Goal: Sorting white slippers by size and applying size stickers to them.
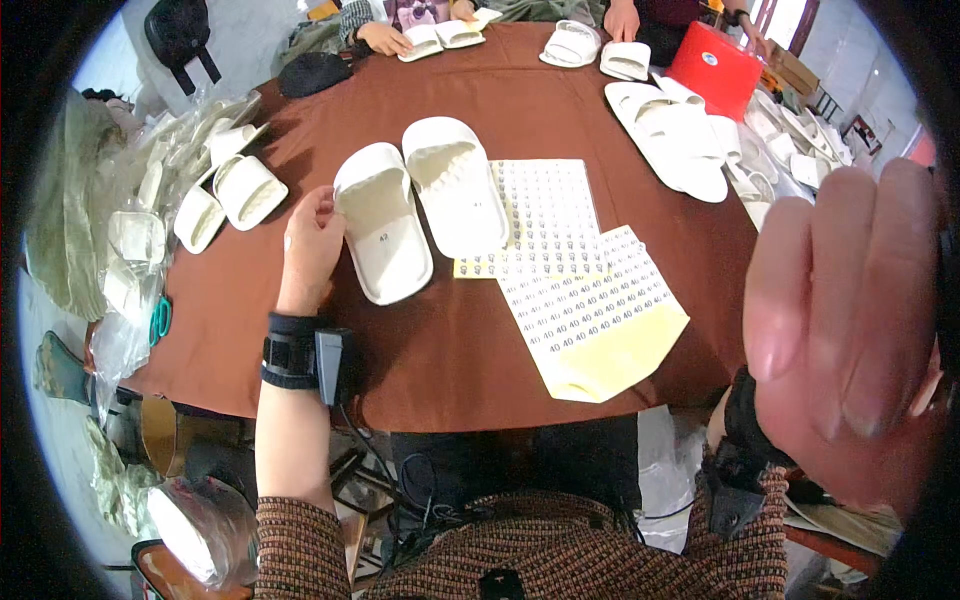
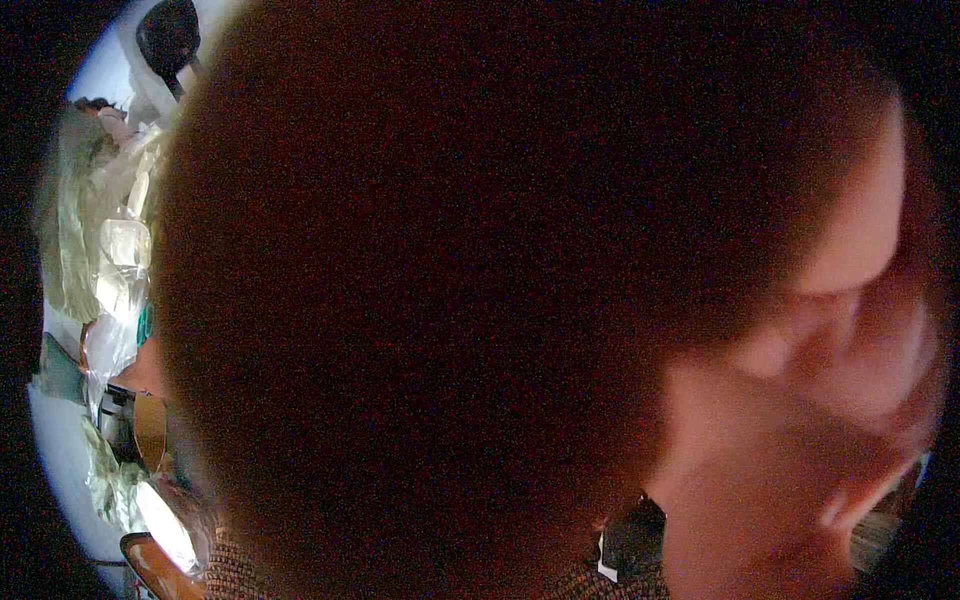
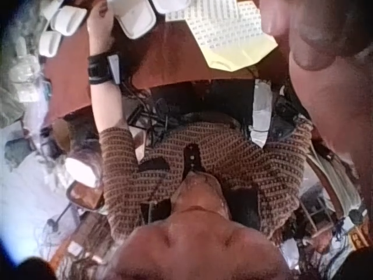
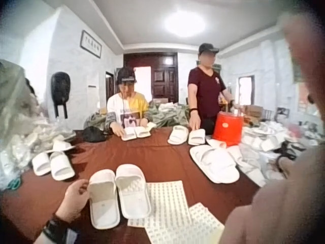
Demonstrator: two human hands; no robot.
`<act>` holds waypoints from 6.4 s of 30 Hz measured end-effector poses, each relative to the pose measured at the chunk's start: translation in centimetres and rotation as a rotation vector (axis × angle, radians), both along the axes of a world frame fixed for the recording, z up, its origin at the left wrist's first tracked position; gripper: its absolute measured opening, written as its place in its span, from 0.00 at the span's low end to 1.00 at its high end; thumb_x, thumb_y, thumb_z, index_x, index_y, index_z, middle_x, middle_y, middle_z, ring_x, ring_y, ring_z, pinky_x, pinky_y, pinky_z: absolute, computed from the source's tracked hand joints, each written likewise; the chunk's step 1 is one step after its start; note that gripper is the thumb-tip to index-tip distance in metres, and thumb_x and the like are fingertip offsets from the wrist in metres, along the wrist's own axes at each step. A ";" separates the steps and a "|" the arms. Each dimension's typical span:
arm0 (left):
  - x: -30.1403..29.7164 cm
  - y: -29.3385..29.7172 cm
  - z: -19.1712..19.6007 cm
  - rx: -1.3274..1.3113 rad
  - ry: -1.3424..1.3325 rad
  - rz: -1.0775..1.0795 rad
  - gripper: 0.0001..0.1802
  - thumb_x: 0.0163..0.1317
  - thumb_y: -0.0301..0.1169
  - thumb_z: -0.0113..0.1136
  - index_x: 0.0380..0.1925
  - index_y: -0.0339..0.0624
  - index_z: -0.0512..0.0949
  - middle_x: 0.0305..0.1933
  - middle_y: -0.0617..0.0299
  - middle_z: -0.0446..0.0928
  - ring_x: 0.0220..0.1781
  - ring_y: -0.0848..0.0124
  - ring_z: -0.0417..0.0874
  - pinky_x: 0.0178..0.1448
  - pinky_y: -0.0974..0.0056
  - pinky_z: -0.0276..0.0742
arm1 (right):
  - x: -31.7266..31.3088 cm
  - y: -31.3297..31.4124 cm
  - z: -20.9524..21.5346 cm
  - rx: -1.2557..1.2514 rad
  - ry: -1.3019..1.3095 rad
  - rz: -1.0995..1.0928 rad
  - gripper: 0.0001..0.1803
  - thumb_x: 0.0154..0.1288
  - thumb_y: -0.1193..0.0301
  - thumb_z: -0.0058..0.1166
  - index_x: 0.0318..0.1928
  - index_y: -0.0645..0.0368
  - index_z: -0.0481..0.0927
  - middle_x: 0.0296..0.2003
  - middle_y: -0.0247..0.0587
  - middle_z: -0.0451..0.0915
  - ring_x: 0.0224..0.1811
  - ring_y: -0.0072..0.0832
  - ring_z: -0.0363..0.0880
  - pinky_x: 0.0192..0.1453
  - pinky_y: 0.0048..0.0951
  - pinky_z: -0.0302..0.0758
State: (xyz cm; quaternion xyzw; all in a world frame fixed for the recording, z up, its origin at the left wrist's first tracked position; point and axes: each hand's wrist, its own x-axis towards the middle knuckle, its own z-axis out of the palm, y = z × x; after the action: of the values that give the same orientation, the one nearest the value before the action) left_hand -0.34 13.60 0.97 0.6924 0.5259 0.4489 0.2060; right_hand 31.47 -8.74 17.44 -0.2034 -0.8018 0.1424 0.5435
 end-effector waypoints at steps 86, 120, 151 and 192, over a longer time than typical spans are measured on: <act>1.3 -1.0 1.0 -0.024 0.095 -0.133 0.24 0.55 0.22 0.53 0.55 0.34 0.73 0.41 0.58 0.79 0.41 0.71 0.78 0.47 0.67 0.75 | -2.2 7.9 -11.1 -0.035 -0.865 -0.325 0.04 0.59 0.74 0.52 0.34 0.61 0.72 0.32 0.44 0.74 0.33 0.41 0.79 0.38 0.39 0.77; 7.6 -6.9 3.3 0.257 0.266 -0.631 0.06 0.56 0.24 0.57 0.34 0.34 0.79 0.38 0.50 0.79 0.43 0.56 0.80 0.47 0.59 0.75 | -3.3 12.6 -14.2 -0.327 -0.387 -0.348 0.09 0.60 0.80 0.46 0.42 0.63 0.74 0.37 0.54 0.77 0.44 0.50 0.74 0.50 0.43 0.72; 6.2 -5.5 2.4 0.045 0.177 -0.813 0.09 0.59 0.26 0.59 0.40 0.35 0.81 0.51 0.55 0.77 0.54 0.62 0.77 0.59 0.63 0.72 | -3.6 12.7 -14.4 -0.408 -0.238 -0.372 0.07 0.63 0.78 0.45 0.42 0.64 0.73 0.33 0.54 0.80 0.37 0.49 0.79 0.42 0.41 0.74; 6.4 -5.8 2.1 0.100 0.258 -0.869 0.14 0.54 0.21 0.59 0.42 0.40 0.82 0.55 0.52 0.75 0.59 0.57 0.75 0.63 0.59 0.69 | -3.0 14.3 -14.4 -0.544 -0.286 -0.169 0.13 0.59 0.82 0.47 0.45 0.61 0.73 0.28 0.31 0.69 0.31 0.20 0.68 0.37 0.24 0.69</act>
State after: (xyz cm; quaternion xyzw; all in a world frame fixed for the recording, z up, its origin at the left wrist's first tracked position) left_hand 6.03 7.81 3.05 0.9082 0.1857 0.2559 0.2743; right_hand 28.44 5.56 3.06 -0.4252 -0.7829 0.2761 0.3607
